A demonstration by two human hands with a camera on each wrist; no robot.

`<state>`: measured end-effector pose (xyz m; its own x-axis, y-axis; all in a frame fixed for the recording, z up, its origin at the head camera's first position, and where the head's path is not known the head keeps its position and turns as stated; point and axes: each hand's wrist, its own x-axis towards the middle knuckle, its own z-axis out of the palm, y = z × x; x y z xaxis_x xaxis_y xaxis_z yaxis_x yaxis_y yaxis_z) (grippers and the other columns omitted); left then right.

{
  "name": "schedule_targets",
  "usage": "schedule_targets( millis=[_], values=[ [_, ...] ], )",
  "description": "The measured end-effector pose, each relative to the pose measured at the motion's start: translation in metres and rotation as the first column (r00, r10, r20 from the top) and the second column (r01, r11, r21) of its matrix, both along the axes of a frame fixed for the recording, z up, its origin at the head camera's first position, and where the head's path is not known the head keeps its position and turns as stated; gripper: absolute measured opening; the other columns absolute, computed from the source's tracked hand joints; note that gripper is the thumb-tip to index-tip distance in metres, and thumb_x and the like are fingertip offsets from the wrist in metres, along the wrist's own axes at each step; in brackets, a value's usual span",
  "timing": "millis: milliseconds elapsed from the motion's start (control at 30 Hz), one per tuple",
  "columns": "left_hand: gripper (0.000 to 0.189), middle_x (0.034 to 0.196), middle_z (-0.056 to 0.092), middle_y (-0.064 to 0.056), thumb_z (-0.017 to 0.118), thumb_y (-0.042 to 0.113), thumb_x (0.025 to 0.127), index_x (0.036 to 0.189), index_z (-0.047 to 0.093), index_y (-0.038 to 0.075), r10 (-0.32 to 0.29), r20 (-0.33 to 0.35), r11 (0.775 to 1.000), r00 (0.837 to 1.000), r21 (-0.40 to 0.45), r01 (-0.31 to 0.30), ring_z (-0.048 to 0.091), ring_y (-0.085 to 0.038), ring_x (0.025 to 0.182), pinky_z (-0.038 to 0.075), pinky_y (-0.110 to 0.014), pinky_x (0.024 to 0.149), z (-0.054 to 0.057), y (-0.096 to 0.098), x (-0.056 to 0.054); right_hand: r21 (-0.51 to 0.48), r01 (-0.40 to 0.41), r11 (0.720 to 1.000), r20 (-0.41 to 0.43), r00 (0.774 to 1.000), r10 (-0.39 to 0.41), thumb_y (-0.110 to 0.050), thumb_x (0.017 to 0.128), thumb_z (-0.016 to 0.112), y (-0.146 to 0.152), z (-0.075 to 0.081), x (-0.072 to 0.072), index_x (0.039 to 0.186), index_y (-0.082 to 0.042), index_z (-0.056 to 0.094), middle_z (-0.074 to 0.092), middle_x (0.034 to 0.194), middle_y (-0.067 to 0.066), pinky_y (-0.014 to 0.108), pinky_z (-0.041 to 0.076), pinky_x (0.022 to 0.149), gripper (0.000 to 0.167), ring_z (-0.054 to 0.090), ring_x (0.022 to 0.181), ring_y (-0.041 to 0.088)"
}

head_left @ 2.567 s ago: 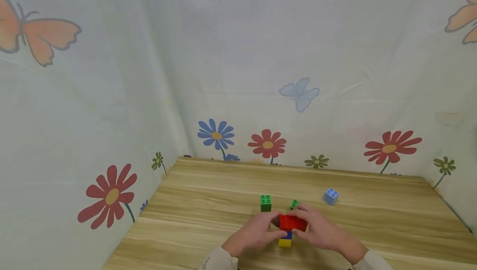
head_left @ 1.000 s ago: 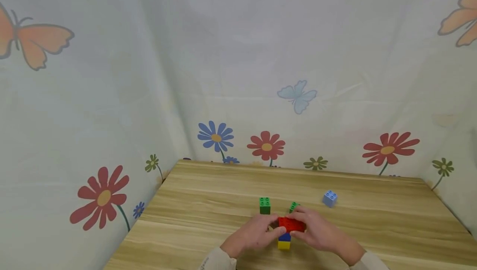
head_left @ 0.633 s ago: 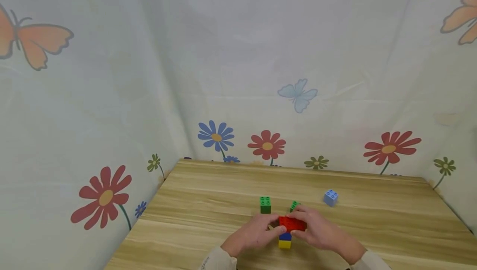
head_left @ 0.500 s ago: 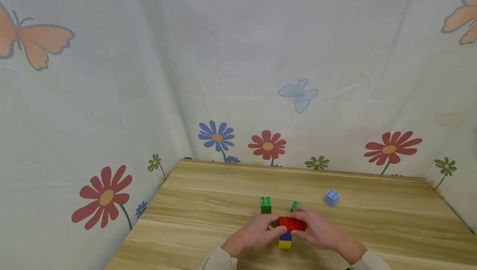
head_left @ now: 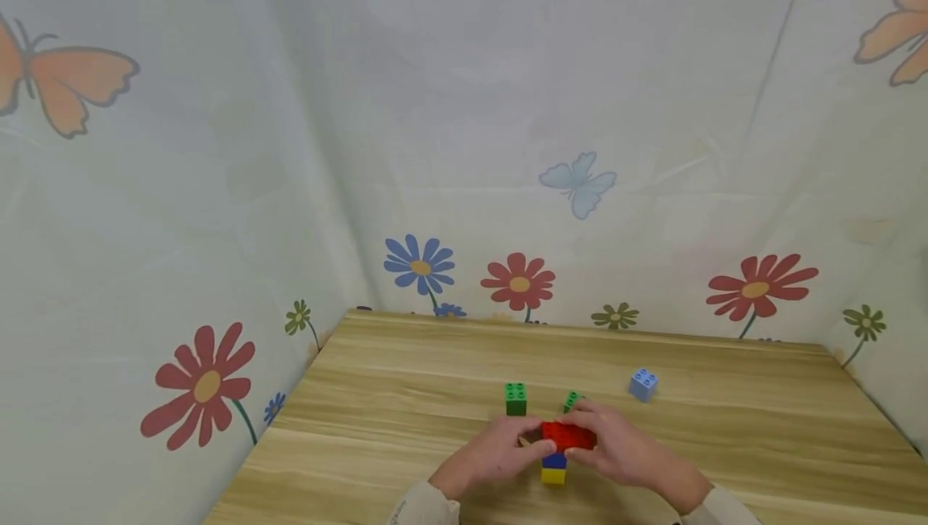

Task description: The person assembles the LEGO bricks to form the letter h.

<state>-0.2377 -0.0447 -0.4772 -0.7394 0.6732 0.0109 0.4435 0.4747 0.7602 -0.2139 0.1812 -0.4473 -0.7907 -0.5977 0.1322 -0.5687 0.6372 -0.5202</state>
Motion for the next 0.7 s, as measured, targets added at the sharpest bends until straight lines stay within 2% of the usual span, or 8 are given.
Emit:
schedule_targets(
  millis=[200, 333, 467, 700],
  values=[
    [0.03, 0.097, 0.061, 0.017, 0.05, 0.046, 0.096, 0.111, 0.063, 0.023, -0.003, -0.003, 1.0, 1.0, -0.017, 0.003, 0.055, 0.0, 0.082, 0.047, -0.021, 0.072, 0.0026, 0.0, 0.0023, -0.013, 0.005, 1.0, 0.025, 1.0, -0.005, -0.035, 0.086, 0.069, 0.0007, 0.0016, 0.0009, 0.116, -0.011, 0.065, 0.056, 0.109, -0.006, 0.023, 0.05, 0.076, 0.038, 0.052, 0.087, 0.008],
    [0.028, 0.097, 0.062, 0.017, 0.054, 0.044, 0.094, 0.109, 0.064, 0.023, 0.016, 0.007, 1.0, 1.0, 0.019, -0.016, 0.055, 0.0, 0.084, 0.047, -0.021, 0.072, 0.0034, 0.0008, 0.0022, -0.016, 0.0, 1.0, 0.031, 1.0, 0.0, -0.036, 0.087, 0.069, 0.0012, 0.0026, 0.0008, 0.117, -0.012, 0.065, 0.055, 0.109, -0.006, 0.022, 0.05, 0.075, 0.038, 0.052, 0.087, 0.008],
    [0.027, 0.098, 0.062, 0.017, 0.061, 0.042, 0.09, 0.109, 0.065, 0.022, 0.04, -0.011, 0.998, 0.999, 0.055, -0.04, 0.056, 0.001, 0.089, 0.047, -0.021, 0.075, 0.0051, 0.0008, 0.0025, -0.012, 0.003, 1.0, 0.031, 1.0, -0.003, -0.035, 0.087, 0.069, 0.0006, 0.0033, 0.0012, 0.118, -0.014, 0.064, 0.055, 0.11, -0.006, 0.022, 0.049, 0.075, 0.039, 0.051, 0.087, 0.009],
    [0.027, 0.098, 0.063, 0.018, 0.069, 0.037, 0.086, 0.108, 0.064, 0.022, 0.041, -0.04, 0.999, 0.998, 0.035, -0.04, 0.058, -0.001, 0.09, 0.048, -0.021, 0.075, 0.0082, 0.0007, 0.0027, 0.001, 0.015, 1.0, 0.041, 0.999, -0.015, -0.032, 0.086, 0.07, -0.0012, 0.0049, 0.002, 0.121, -0.016, 0.062, 0.054, 0.11, -0.005, 0.021, 0.049, 0.073, 0.039, 0.052, 0.088, 0.01]
  ],
)
